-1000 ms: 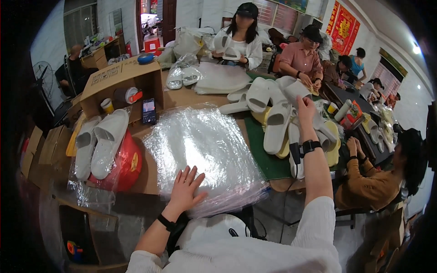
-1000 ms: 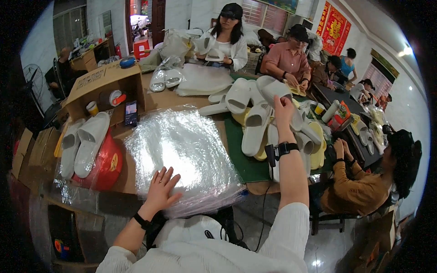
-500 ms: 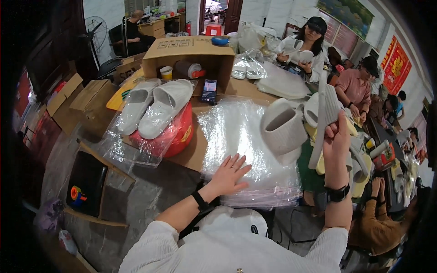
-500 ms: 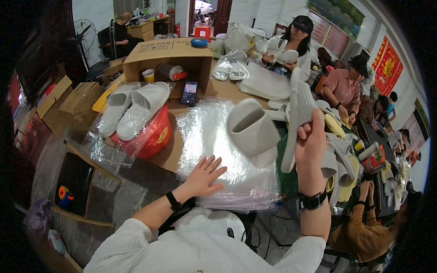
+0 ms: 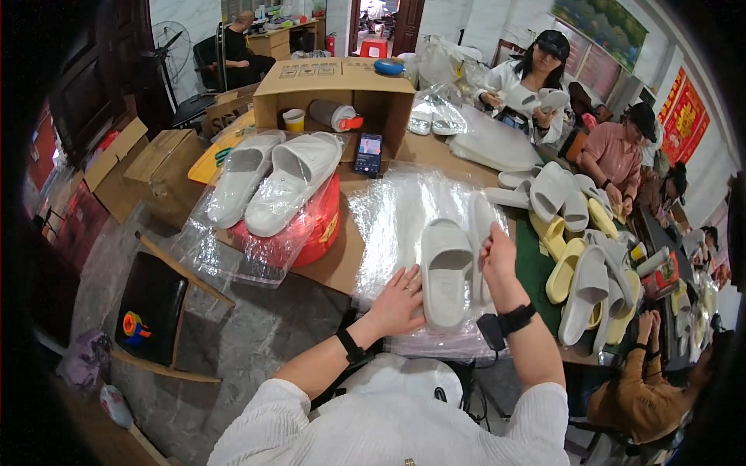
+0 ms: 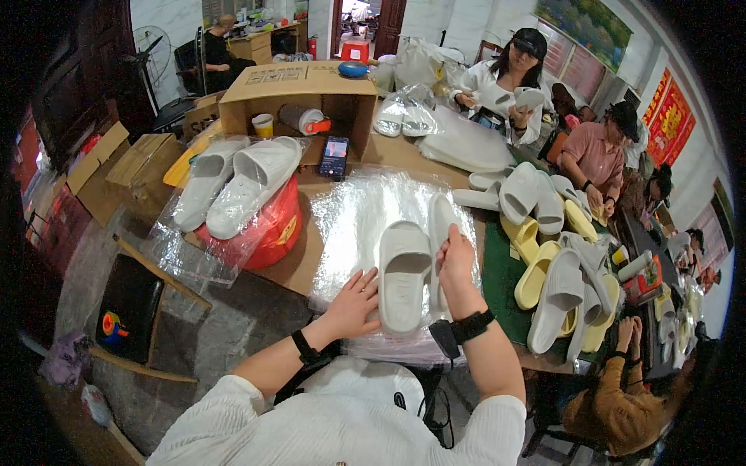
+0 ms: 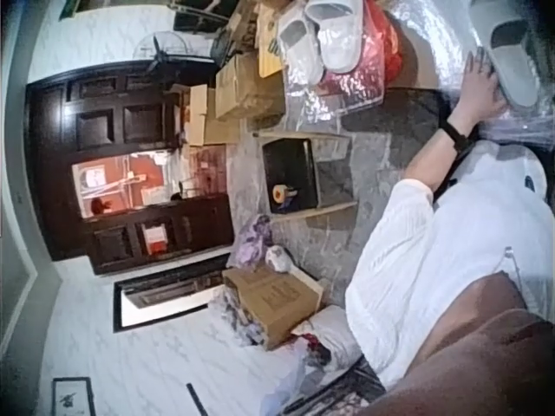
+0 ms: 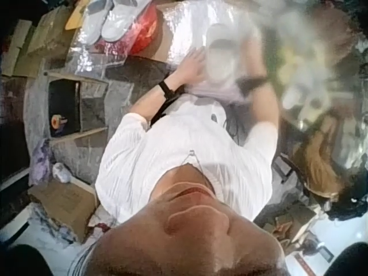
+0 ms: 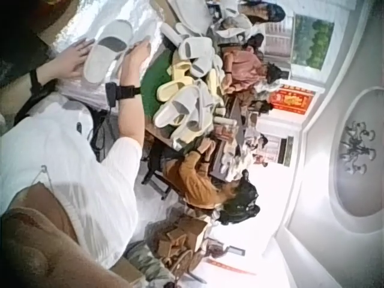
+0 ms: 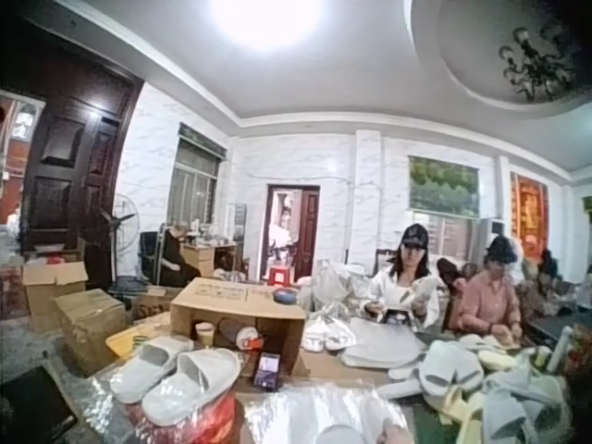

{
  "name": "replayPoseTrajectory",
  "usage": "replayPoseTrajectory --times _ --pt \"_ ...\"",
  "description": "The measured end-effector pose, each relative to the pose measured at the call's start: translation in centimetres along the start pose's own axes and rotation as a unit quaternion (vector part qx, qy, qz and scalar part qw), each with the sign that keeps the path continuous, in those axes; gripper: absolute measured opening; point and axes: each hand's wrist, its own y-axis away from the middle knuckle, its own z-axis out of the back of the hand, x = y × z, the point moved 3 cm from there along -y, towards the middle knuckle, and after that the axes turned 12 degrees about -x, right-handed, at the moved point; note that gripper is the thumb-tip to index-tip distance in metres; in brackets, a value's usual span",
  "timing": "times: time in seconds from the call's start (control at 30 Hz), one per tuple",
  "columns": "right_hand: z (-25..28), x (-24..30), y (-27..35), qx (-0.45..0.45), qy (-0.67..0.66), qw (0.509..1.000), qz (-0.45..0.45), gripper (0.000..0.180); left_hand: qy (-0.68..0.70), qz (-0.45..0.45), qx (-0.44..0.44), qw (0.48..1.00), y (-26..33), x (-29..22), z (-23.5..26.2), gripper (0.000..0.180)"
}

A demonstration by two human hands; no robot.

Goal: Packing manufactured sandals into bags and preparing them for shipment.

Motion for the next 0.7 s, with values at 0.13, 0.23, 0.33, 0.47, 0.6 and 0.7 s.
replayPoseTrajectory --times 0.13,0.23,0.33,0.47,0.6,0.7 --pt "0.5 -0.2 -0.5 0.053 0.085 0.995 0.027 0.025 -0.008 0.002 0.002 1.000 0.1 0.1 0.1 0.071" --pt "1.2 -0.2 -1.6 0.052 0.169 0.977 0.122 0.027 -0.005 0.006 0.006 1.000 0.0 0.0 0.1 0.071" --pt "2.8 -1.5 -2.3 0.032 0.190 0.963 0.189 0.027 -0.006 0.003 0.010 1.000 -0.1 0.0 0.1 0.070" --pt "3.4 -1.8 1.0 0.086 0.253 0.953 0.143 0.037 -0.021 0.004 0.012 1.000 0.3 0.2 0.0 0.071" --pt "3.9 -2.0 2.2 0.161 0.457 0.826 0.287 0.059 -0.016 0.004 0.014 1.000 0.2 0.2 -0.2 0.071" --pt "3.4 -2.1 3.2 0.122 0.564 0.695 0.428 0.058 -0.028 0.014 0.029 0.999 0.1 0.0 0.1 0.069"
